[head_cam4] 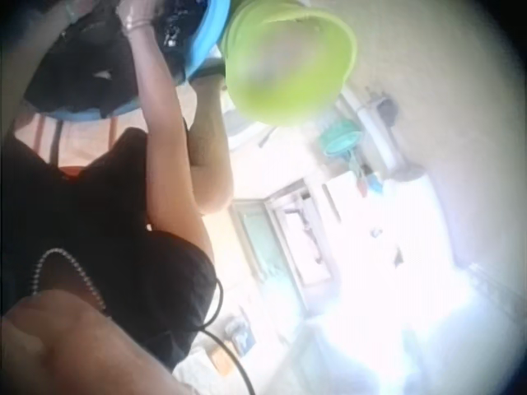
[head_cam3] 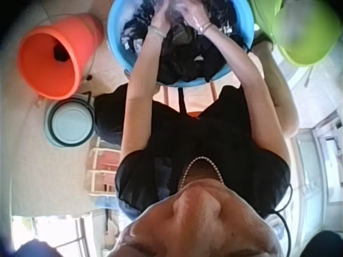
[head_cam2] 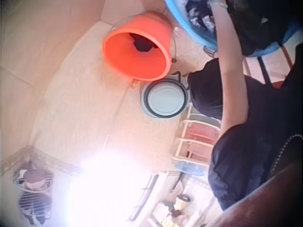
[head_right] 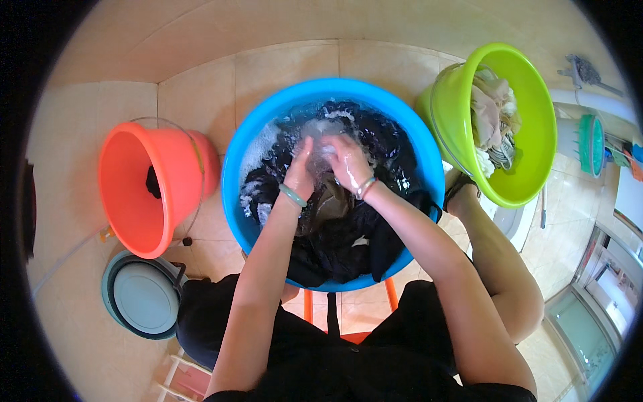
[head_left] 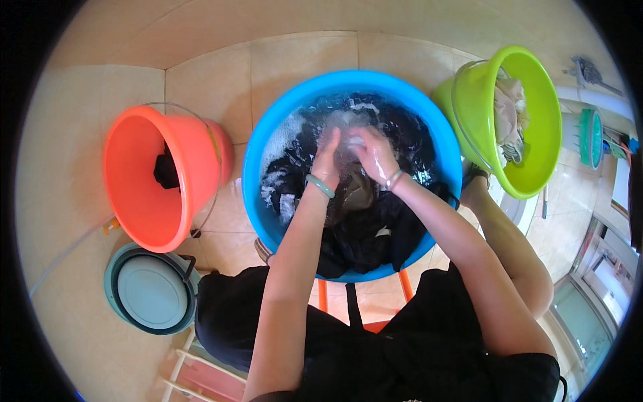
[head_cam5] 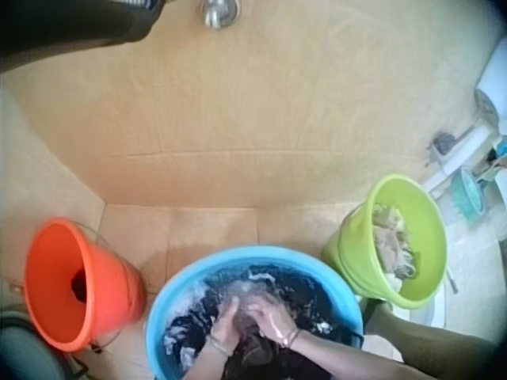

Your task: The person hand-washes dark-colored clothes in a blue basin filled with soapy water. They scrub and rinse each item individually, then transfer the washed clothes into a green bucket. The person also pours water from an orange bucket into the blue basin during the process.

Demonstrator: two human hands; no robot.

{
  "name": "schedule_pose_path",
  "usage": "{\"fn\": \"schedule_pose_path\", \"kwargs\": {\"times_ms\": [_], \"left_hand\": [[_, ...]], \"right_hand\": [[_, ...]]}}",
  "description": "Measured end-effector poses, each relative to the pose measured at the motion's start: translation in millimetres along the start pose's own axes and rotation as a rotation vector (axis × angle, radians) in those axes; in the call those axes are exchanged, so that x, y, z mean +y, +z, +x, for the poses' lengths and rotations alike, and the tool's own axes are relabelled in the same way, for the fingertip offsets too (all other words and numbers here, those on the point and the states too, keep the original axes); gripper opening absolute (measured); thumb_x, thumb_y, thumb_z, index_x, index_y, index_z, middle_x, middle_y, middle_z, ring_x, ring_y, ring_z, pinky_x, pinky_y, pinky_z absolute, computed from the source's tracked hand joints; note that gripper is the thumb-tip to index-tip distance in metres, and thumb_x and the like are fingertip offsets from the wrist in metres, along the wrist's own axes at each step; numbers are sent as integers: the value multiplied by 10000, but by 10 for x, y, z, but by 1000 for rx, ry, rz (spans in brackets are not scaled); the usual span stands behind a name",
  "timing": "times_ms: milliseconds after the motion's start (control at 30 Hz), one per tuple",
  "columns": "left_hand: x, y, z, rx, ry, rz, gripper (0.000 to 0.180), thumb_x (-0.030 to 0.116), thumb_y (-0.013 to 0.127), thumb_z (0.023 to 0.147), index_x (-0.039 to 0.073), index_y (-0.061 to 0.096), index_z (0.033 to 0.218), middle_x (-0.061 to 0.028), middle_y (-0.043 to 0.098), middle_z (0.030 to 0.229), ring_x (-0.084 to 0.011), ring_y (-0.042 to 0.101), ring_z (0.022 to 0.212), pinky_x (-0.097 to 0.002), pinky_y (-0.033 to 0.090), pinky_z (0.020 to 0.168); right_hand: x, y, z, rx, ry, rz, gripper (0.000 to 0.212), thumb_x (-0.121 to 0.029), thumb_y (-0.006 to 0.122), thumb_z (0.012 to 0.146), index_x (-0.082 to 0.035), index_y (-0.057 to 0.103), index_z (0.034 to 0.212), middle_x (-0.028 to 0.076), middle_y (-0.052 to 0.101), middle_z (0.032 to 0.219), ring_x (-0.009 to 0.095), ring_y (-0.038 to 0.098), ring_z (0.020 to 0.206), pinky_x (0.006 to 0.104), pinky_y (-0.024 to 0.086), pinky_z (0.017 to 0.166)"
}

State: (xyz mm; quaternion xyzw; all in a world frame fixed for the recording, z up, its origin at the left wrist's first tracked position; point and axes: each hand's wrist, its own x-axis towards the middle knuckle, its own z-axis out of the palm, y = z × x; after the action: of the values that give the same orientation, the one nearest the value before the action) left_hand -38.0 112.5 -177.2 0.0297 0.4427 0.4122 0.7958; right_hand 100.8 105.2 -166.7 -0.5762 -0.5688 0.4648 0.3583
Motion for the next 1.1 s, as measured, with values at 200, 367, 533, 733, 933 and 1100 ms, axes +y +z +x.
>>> {"fn": "schedule_pose_path", "kwargs": {"times_ms": [200, 367, 533, 733, 933, 1100], "left_hand": [[234, 470, -497, -97, 18, -101, 626, 292, 592, 944, 220, 261, 1470, -121, 547, 1260, -266, 576, 1092, -413, 499, 901], [191, 647, -762, -288, -138, -427, 564, 600, 563, 858, 111, 564, 1140, -12, 587, 929, -117, 554, 650, -220, 455, 517], [242, 824, -958, -126, -81, -256, 490, 629, 517, 877, 144, 555, 818, 12, 570, 749, -124, 545, 666, -252, 441, 550], [171, 601, -774, -141, 8, -298, 366, 443, 510, 964, 123, 562, 795, -10, 576, 738, -146, 560, 680, -310, 454, 605], [57, 559, -773, 276, 234, -40, 305, 359, 546, 946, 63, 603, 908, -41, 607, 786, -152, 580, 695, -304, 469, 653], [41, 837, -863, 393, 169, 167, 261, 302, 553, 946, 52, 620, 914, -26, 622, 822, -144, 603, 791, -286, 481, 744]], "right_hand": [[-1509, -200, -772, -273, -329, -348, 267, -172, 698, 806, -136, 626, 1061, 69, 556, 939, 235, 626, 825, 321, 534, 676], [-1661, -24, -886, -134, -500, -490, 267, -320, 707, 777, -130, 616, 941, 16, 492, 863, 163, 597, 769, 291, 513, 551], [-1675, 31, -750, 96, -518, -421, 255, -265, 732, 783, -108, 556, 687, 23, 487, 695, 185, 589, 568, 310, 483, 483], [-1638, 30, -577, 145, -437, -364, 240, -156, 680, 826, -62, 526, 669, 90, 547, 638, 270, 592, 545, 360, 494, 492], [-1404, 50, -418, 162, -374, -310, 229, -159, 609, 867, -50, 535, 679, 128, 591, 663, 314, 625, 593, 414, 514, 535], [-481, -247, -63, 212, -81, -357, 261, -185, 624, 876, -16, 553, 690, 159, 590, 679, 362, 599, 620, 450, 484, 570]]}}
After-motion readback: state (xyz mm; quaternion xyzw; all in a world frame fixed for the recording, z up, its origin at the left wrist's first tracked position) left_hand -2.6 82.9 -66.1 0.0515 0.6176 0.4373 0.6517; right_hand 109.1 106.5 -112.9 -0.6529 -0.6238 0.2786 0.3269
